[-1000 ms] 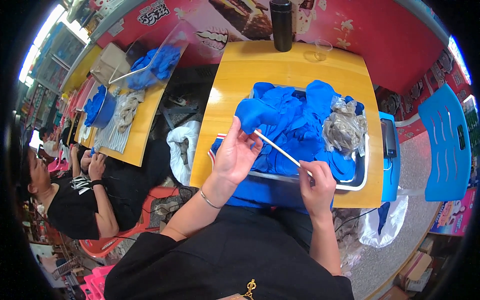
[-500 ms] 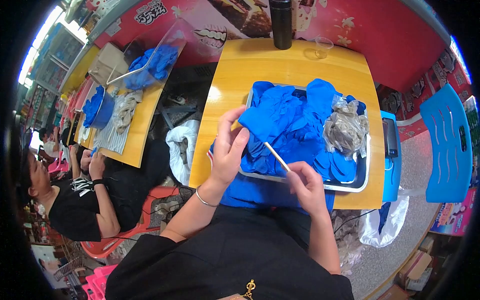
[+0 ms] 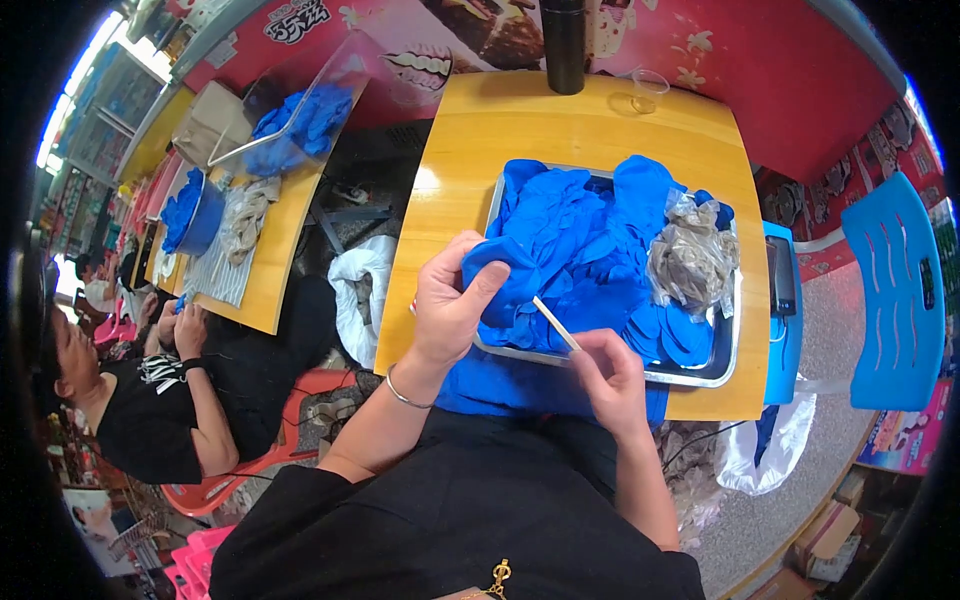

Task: Applying reinforcement strips and adhesive to blue leather pieces at a workshop table.

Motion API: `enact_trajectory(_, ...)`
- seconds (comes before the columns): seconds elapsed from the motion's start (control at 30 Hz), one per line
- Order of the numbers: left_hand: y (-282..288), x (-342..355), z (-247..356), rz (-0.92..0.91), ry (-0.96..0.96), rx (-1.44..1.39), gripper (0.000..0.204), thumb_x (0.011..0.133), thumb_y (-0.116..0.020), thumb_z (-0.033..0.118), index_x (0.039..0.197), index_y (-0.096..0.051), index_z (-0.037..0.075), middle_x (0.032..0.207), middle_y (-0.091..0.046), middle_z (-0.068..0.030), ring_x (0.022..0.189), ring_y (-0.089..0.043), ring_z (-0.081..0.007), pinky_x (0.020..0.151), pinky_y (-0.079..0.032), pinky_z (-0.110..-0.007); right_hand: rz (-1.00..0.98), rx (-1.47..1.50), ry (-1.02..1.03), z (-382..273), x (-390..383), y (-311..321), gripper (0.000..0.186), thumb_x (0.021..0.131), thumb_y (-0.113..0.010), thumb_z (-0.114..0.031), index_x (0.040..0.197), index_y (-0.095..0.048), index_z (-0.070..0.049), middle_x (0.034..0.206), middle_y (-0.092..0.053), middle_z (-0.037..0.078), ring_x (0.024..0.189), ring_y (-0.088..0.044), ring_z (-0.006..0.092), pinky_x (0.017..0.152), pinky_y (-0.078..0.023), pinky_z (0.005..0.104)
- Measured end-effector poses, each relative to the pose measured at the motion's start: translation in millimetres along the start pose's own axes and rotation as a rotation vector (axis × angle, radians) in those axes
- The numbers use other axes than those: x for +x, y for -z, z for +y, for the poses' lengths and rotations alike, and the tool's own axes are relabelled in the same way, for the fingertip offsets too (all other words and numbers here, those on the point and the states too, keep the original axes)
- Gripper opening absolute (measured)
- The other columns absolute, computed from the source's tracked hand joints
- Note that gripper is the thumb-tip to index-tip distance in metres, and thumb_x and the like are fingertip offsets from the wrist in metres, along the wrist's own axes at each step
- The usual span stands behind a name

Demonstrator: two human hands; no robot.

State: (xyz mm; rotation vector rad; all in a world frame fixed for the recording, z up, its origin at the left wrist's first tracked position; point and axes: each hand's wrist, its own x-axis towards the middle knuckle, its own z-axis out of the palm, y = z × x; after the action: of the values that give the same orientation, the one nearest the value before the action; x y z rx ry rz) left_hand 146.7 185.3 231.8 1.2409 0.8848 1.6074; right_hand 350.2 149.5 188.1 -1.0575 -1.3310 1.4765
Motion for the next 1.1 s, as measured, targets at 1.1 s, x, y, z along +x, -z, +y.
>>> enact_trajectory(1.1, -15, -15, 1, 0.053, 0.104, -0.533, 0.031, 0.092, -0.052, 0.03, 0.109, -0.061, 0.005, 0.101, -0.062, -0.0061, 0.084, -0.059, -0.0126, 0.073, -0.051, -0.027, -0.131, 0.533, -0.078, 8, -13, -21, 0.012, 0.088, -0.057, -0.009, 0.099, -0.056, -0.003, 0.079, -0.055, 0.001, 0.064, -0.046, 0.0062, 0.055, -0.034, 0.0186)
